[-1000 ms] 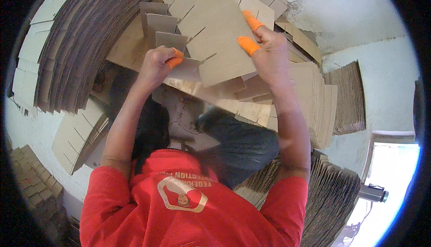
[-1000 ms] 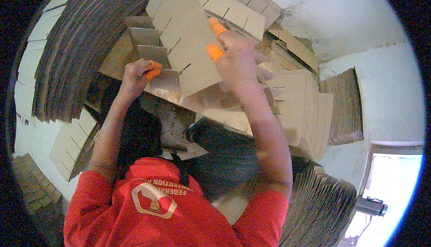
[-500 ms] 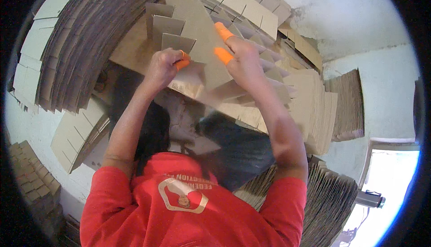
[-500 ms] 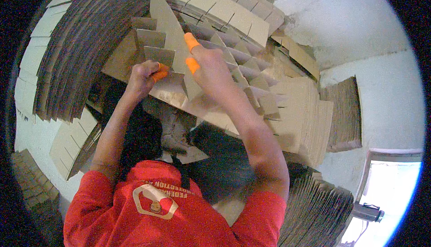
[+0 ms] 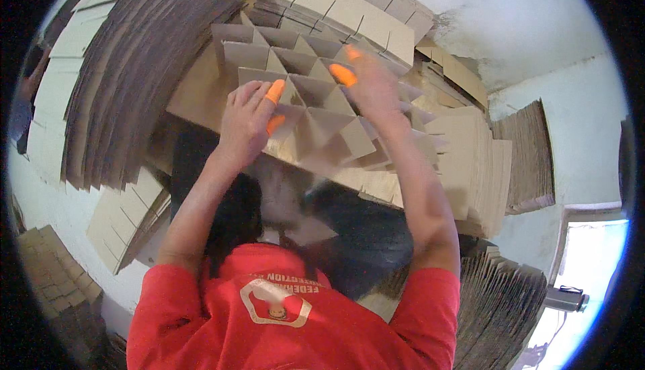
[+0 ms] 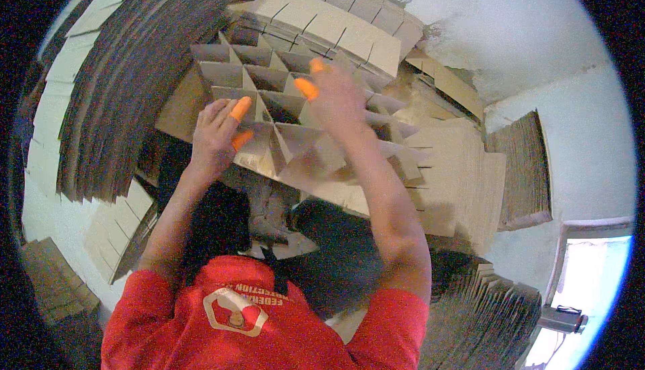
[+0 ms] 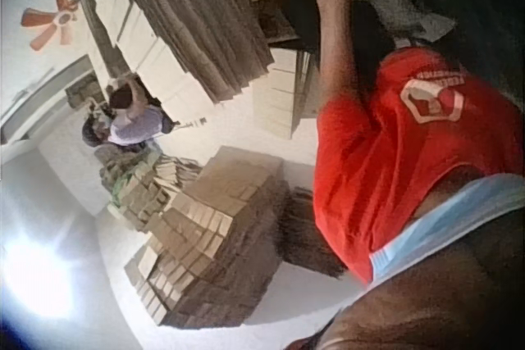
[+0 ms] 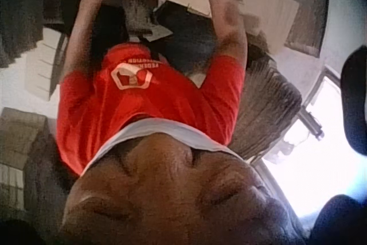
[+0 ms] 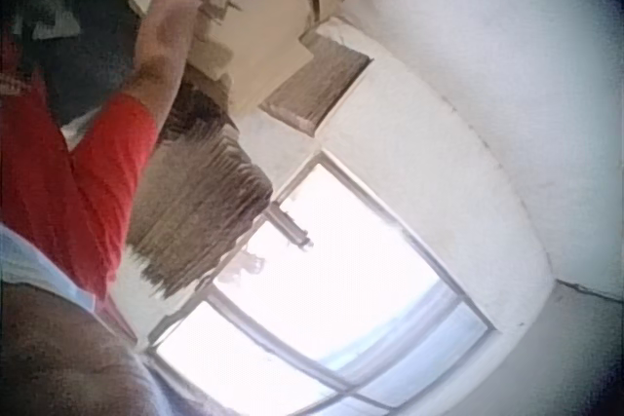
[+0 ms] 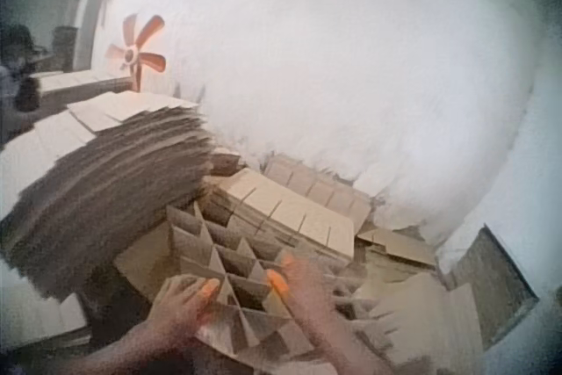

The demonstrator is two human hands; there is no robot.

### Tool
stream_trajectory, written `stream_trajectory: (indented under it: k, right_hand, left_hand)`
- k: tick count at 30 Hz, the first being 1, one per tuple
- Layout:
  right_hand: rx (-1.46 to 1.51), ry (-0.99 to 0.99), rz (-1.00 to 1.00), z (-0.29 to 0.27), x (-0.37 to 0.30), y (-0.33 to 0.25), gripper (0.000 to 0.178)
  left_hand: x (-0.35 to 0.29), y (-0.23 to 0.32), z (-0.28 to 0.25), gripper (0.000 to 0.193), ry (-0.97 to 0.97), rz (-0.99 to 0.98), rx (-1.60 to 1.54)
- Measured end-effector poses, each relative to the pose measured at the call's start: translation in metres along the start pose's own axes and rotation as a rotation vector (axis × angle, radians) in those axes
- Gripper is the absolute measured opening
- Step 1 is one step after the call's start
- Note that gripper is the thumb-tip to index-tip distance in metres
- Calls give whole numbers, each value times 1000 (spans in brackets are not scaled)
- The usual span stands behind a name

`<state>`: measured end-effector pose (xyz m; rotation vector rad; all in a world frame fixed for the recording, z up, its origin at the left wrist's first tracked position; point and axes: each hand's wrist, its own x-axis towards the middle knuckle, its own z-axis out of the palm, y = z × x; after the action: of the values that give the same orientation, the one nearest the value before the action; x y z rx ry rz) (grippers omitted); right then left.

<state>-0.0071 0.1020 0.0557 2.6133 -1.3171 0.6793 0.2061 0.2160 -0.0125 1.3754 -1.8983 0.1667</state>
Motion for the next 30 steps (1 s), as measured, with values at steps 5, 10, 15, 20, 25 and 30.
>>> stream_trajectory:
  k: [5,10,15,20,25,30]
  right_hand:
    - [-102,-292,334,12,-6,84,57]
    - [170,-406,182,11,-55,30,54]
    - [-1,-353,104,26,-92,15,33]
    - [20,-472,184,5,-63,3,24]
    - [-238,290,47,-61,-99,12,36]
    - [-575,576,-46,-130,-118,37,57]
  left_hand:
    - [25,12,15,96,-303,149,61]
    - [70,-28,41,79,-356,334,98]
    - [91,-48,61,55,-544,484,-6]
    - [101,-75,56,31,-823,497,-19]
    - [146,46,-52,28,-192,818,244]
    - [171,81,-151,33,3,723,825]
